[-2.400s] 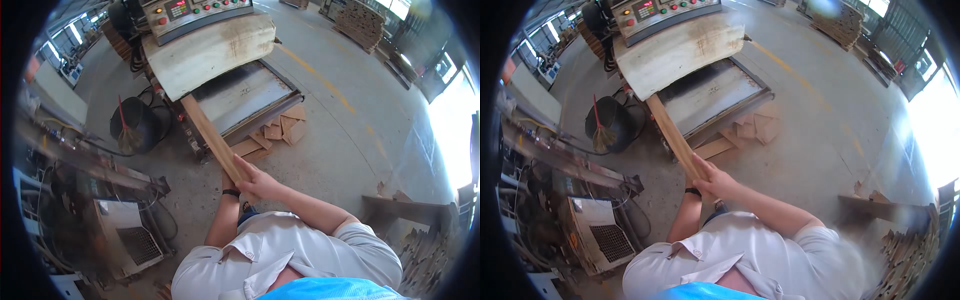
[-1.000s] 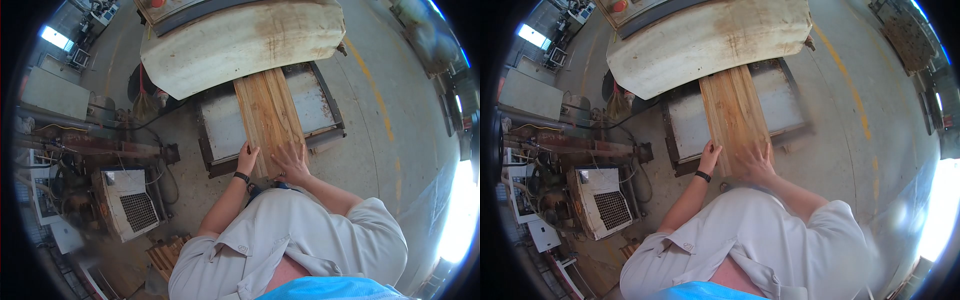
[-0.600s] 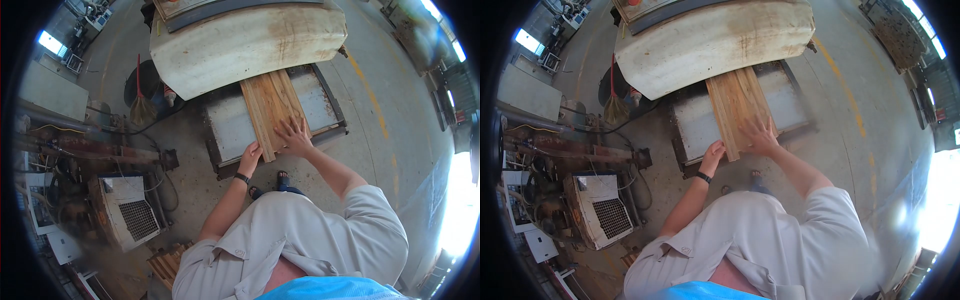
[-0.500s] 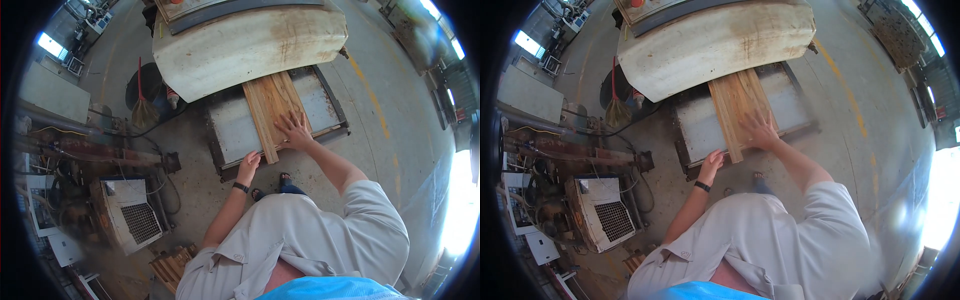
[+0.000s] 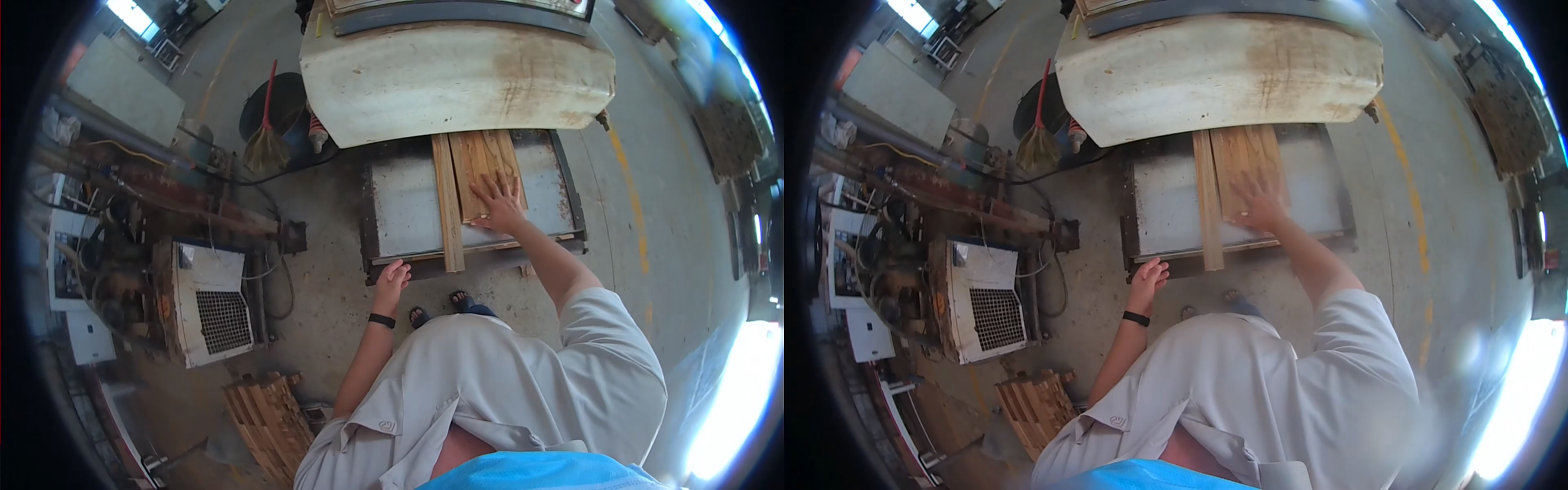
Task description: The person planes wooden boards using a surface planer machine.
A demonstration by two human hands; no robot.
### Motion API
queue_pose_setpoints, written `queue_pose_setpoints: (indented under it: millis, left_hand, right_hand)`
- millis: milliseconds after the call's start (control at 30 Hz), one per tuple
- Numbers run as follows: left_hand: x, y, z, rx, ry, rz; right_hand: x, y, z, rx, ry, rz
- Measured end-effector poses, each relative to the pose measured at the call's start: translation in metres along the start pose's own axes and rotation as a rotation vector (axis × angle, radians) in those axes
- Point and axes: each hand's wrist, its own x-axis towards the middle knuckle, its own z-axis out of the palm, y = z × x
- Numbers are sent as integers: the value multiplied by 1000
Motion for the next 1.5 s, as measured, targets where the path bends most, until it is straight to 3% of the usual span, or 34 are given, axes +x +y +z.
queue_pose_setpoints:
  millis: [233,333,400,467,533,600,633,700,733,933,1100,1233,1300,1367,1500]
  left_hand:
    - [-31,-8,39,1,-1,31]
    - [-47,-24,36,-15,102,66]
    - [-58,-34,32,-37,216,88]
    - [-75,-45,29,-52,301,32]
    - [-92,-53,29,-112,387,58]
    - [-109,-63,27,-177,485,88]
    - [-116,-70,26,-112,510,124]
    - [-126,-85,18,-68,594,167]
    - [-130,-96,14,-71,596,165]
    - [-168,-131,-14,-134,716,199]
    - [-226,-152,-55,-208,775,229]
    - [-274,-203,-99,-266,925,274]
    - [-324,-214,-131,-302,981,284]
    - [-380,-219,-147,-302,1041,230]
    - [-460,-279,-185,-382,1195,250]
  right_hand:
    - [24,0,-16,100,-96,67]
    - [22,-18,24,143,42,-133]
    - [-12,-55,-8,250,-68,-429]
    - [-36,-77,-20,166,-179,-644]
    - [-37,-79,-8,139,-171,-639]
    - [-28,-78,8,139,-26,-648]
    - [-24,-82,-1,144,-32,-552]
    - [11,-58,42,76,202,-469]
    - [21,-58,28,41,146,-326]
    - [69,-51,18,-28,91,60]
    - [59,-127,48,-55,345,-106]
    - [-34,-268,82,221,351,-639]
    - [-89,-340,93,383,137,-897]
    - [-137,-393,136,465,-132,-1027]
    - [-202,-446,170,232,-601,-986]
